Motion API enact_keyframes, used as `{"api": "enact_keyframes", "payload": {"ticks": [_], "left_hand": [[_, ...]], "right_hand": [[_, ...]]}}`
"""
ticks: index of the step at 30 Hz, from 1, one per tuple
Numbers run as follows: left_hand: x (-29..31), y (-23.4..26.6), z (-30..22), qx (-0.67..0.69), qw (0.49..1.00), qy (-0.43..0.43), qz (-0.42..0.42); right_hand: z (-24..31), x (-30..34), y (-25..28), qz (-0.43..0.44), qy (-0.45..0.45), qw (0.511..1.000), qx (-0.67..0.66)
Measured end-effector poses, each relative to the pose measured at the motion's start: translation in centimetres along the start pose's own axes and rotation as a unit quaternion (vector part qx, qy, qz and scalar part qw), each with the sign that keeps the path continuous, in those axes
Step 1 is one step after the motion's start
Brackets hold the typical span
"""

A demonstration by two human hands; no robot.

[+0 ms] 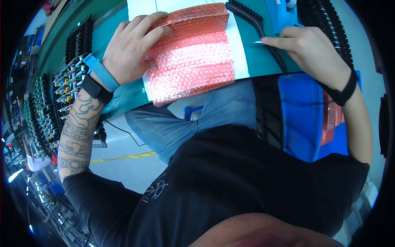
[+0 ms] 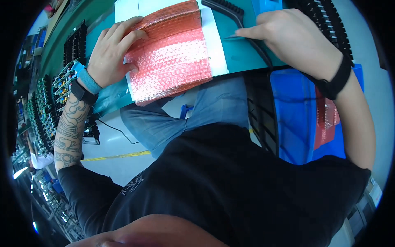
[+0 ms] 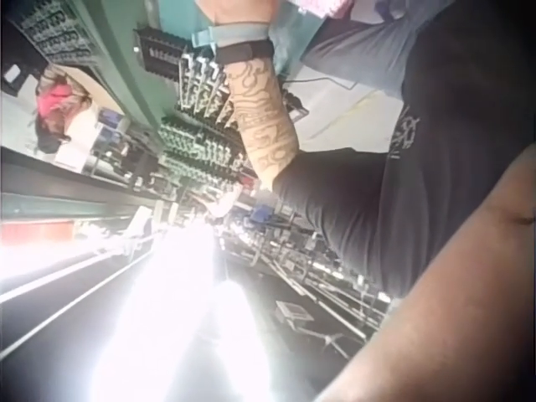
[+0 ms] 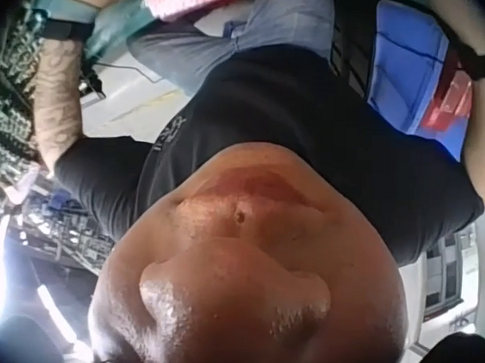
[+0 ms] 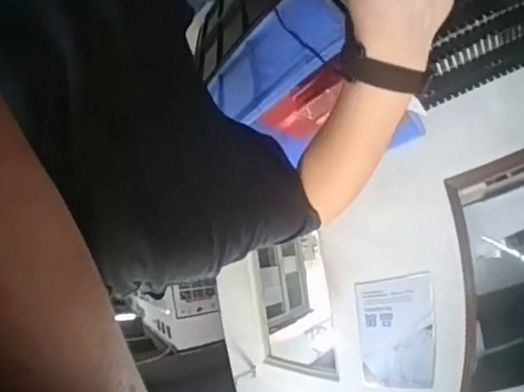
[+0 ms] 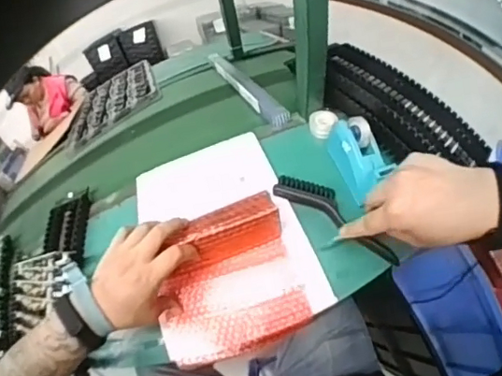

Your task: The person is packaging circuit boards into protective bubble wrap and placing them into containers.

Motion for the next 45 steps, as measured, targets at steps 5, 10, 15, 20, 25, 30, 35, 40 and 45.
{"api": "enact_keyframes", "payload": {"ticks": [5, 10, 15, 20, 25, 30, 35, 40, 45], "left_hand": [[0.0, -0.3, 0.3, -0.005, 1.000, -0.005, -0.005], [0.1, -0.5, 0.5, -0.044, 0.999, -0.005, 0.001], [0.6, -0.5, 0.5, -0.061, 0.998, 0.014, -0.004], [1.8, -0.4, 0.3, -0.104, 0.994, 0.035, 0.003], [1.0, -1.7, -3.1, -0.121, 0.989, 0.022, -0.077], [5.4, -8.1, -8.2, -0.073, 0.988, 0.088, -0.103], [7.8, -9.5, -10.7, 0.089, 0.975, 0.130, -0.156], [9.9, -9.1, -16.2, 0.120, 0.977, 0.117, -0.132], [10.5, -7.6, -17.7, 0.197, 0.963, 0.148, -0.113]], "right_hand": [[-2.3, -2.1, 3.2, -0.329, -0.048, 0.942, 0.036], [-1.5, -11.3, 0.8, -0.344, -0.097, 0.932, 0.069], [-2.8, -13.4, -4.6, -0.301, -0.052, 0.944, 0.124], [2.2, -13.8, 1.5, -0.433, 0.120, 0.893, -0.029], [5.8, -17.6, 0.8, -0.248, 0.157, 0.939, -0.176], [8.2, -18.1, 1.1, -0.276, 0.152, 0.941, -0.123], [8.6, -18.0, 1.1, -0.268, 0.138, 0.947, -0.108], [7.7, -17.9, 0.0, -0.309, 0.125, 0.934, -0.127], [7.6, -18.4, 0.3, -0.297, 0.130, 0.942, -0.091]]}}
Point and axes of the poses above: each hand's wrist, its own x-axis away from the middle knuckle, its own y-axis out of the back of the hand, z = x × y, the point moved 1 cm from there along -x, towards the middle knuckle, and after that the axes turned 7 degrees about x, right-handed, at the moved point
